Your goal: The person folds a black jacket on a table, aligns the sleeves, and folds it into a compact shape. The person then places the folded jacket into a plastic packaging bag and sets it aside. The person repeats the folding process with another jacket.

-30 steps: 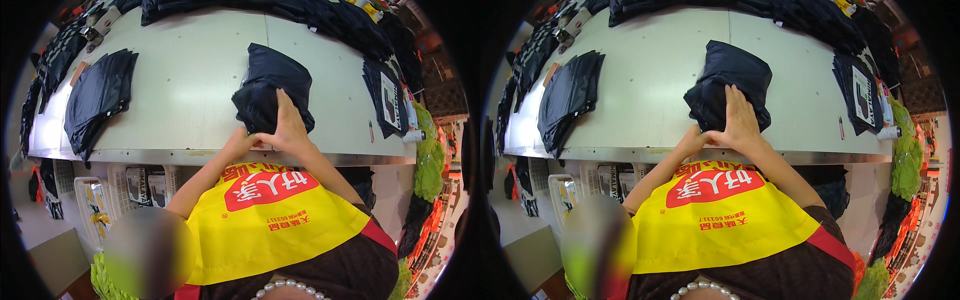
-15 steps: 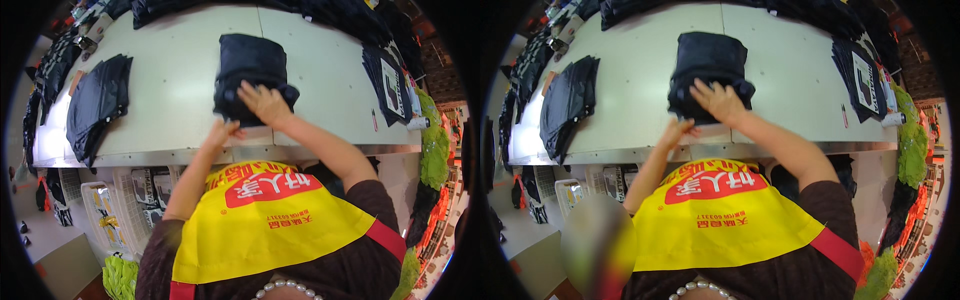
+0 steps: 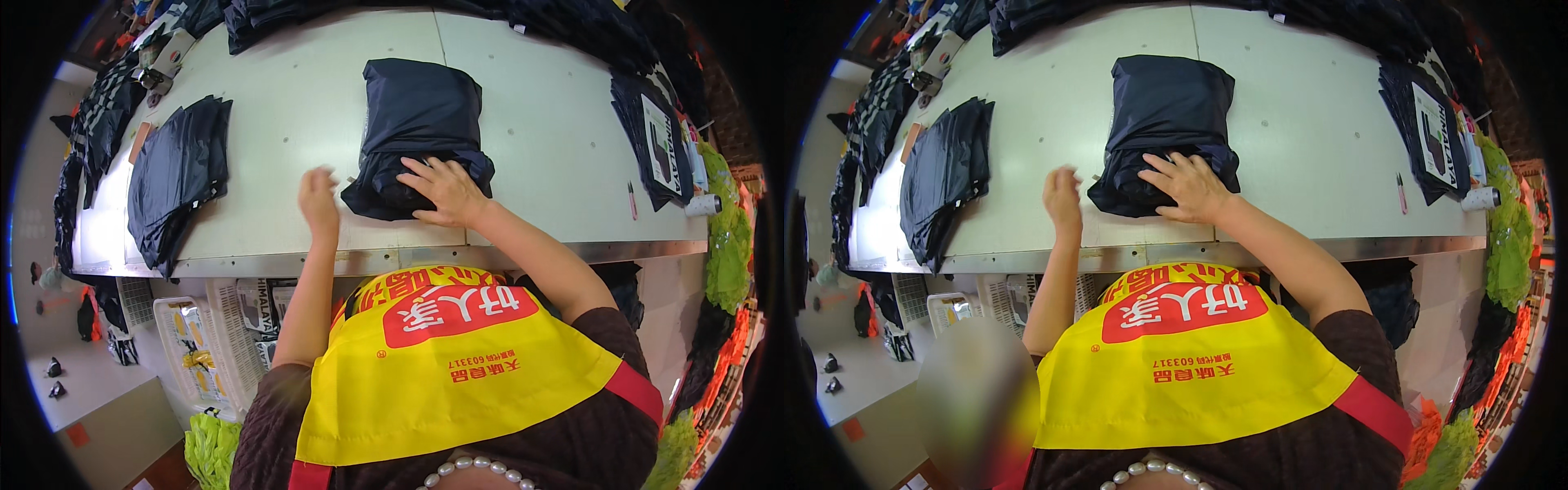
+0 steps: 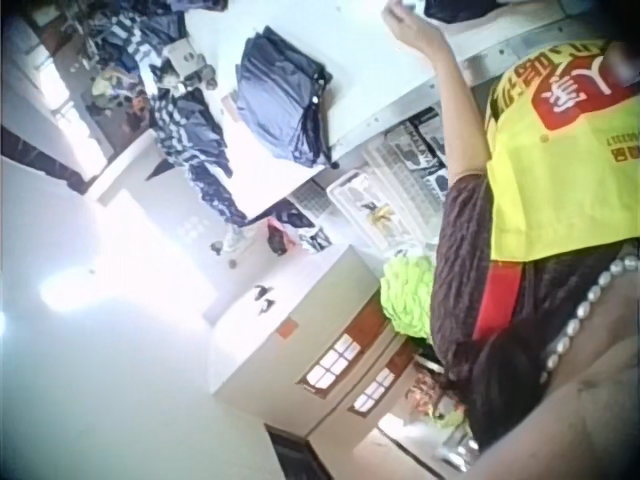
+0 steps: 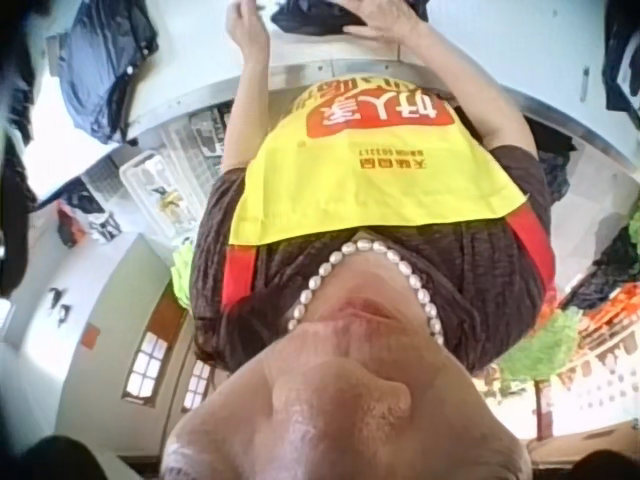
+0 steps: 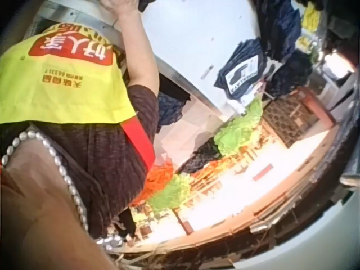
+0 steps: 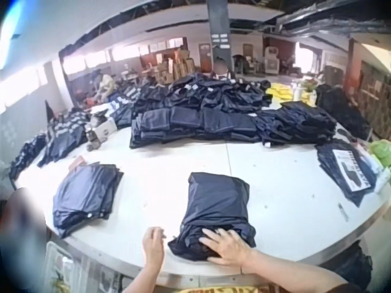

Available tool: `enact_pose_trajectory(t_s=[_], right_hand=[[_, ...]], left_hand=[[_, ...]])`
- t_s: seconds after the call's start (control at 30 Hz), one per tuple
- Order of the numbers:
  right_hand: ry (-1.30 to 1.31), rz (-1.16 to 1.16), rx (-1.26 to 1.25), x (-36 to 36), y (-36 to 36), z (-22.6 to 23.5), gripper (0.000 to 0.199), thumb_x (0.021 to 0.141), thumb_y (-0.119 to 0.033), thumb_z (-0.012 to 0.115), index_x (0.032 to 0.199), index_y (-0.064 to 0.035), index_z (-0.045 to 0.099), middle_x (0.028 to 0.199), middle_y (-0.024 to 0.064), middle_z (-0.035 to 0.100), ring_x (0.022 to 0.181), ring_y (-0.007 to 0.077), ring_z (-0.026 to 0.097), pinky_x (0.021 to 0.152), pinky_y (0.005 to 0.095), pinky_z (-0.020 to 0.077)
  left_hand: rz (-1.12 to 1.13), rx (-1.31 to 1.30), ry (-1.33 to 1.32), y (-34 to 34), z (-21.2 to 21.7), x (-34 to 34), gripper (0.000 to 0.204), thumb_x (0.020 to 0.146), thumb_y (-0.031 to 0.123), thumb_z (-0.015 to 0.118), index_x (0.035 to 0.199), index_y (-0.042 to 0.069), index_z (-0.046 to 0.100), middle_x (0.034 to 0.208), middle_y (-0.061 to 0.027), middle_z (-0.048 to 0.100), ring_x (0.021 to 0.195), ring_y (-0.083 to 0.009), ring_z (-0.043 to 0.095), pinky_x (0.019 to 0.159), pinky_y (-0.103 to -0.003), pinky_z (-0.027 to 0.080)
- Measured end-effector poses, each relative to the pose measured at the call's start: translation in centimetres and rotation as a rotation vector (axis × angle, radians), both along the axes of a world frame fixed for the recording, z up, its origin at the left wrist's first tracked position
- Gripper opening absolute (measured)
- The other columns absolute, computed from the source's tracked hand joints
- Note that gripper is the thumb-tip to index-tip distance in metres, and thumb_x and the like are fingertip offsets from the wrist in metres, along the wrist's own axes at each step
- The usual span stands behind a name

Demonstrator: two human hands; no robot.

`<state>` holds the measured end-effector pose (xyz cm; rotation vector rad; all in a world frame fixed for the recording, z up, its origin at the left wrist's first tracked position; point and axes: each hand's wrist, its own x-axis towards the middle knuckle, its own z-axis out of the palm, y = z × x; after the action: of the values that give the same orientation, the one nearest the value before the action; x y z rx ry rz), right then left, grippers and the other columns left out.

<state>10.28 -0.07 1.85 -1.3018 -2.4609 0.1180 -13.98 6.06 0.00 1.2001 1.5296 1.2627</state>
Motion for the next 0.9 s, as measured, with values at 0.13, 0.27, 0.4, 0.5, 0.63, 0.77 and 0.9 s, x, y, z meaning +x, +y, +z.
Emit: enact_pose_trajectory(t_s=[0.13,0.27,0.4,0.5,0.63,0.77,0.9], right_hand=[[0.017,-0.026,-0.094,-0.1,0.2,-0.1,0.06,0.075,-0.047,0.066,0.125,-0.017,0.051,0.138,0.0084,0.041,0.116,0.0317,0.044,0.091,0.0445,0.0378],[0.022,-0.039,-0.023,-1.0,0.5,-0.1,0.064,0.073,-0.047,0.068,0.127,-0.0167,0.05,0.136,0.0152,0.04,0.116,0.0333,0.044,0.091,0.0453,0.0379],[-0.163,-0.128,-0.101,-1.7,0.4,0.7,0.073,0.069,-0.033,0.074,0.132,-0.0146,0.043,0.133,0.017,0.042,0.112,0.0295,0.048,0.084,0.0422,0.0421],[-0.145,-0.221,0.024,-1.9,0.3,-3.6,0.071,0.07,-0.018,0.068,0.135,-0.0137,0.041,0.126,0.0158,0.046,0.102,0.0268,0.054,0.075,0.0406,0.0446],[-0.224,-0.173,-0.034,-3.2,0.8,-2.2,0.029,0.085,-0.016,0.05,0.113,-0.018,0.058,0.104,0.0044,0.059,0.094,0.0208,0.059,0.075,0.0379,0.0441],[-0.179,-0.11,-0.122,-2.6,1.0,0.7,0.032,0.072,-0.017,0.065,0.103,-0.011,0.06,0.096,0.0067,0.06,0.096,0.0244,0.056,0.079,0.0381,0.0419],[-0.132,-0.109,-0.034,0.7,-1.2,6.7,0.056,0.058,-0.022,0.076,0.108,-0.003,0.059,0.103,0.0122,0.056,0.101,0.0271,0.052,0.085,0.0398,0.0415]], left_hand=[[-0.532,0.581,0.846,2.4,3.4,5.7,0.022,0.076,0.02,0.071,0.094,0.008,0.066,0.089,-0.0112,0.065,0.085,-0.0283,0.062,0.07,-0.036,0.051],[-0.614,0.482,1.042,4.1,3.7,6.1,0.015,0.077,0.02,0.067,0.085,0.008,0.06,0.084,-0.0083,0.06,0.081,-0.0294,0.06,0.069,-0.04,0.05],[-0.693,0.754,0.899,4.6,3.2,5.5,0.014,0.082,0.016,0.063,0.08,0.004,0.055,0.074,-0.0121,0.058,0.075,-0.0316,0.059,0.061,-0.041,0.048],[-0.83,0.674,0.608,1.8,6.3,5.4,0.015,0.085,0.015,0.061,0.082,0.002,0.056,0.073,-0.0142,0.058,0.07,-0.034,0.058,0.061,-0.041,0.047],[-0.845,0.335,0.643,0.5,3.6,3.7,0.014,0.086,0.015,0.06,0.086,0.002,0.056,0.079,-0.017,0.06,0.072,-0.0364,0.058,0.065,-0.041,0.047],[-0.831,0.223,0.771,1.9,4.1,4.7,0.018,0.081,0.017,0.06,0.09,0.003,0.054,0.085,-0.0179,0.06,0.079,-0.0367,0.059,0.069,-0.043,0.047],[-0.847,0.286,1.124,1.3,5.7,6.7,0.024,0.073,0.01,0.06,0.095,0.006,0.052,0.087,-0.0151,0.059,0.08,-0.0346,0.06,0.07,-0.043,0.049]])
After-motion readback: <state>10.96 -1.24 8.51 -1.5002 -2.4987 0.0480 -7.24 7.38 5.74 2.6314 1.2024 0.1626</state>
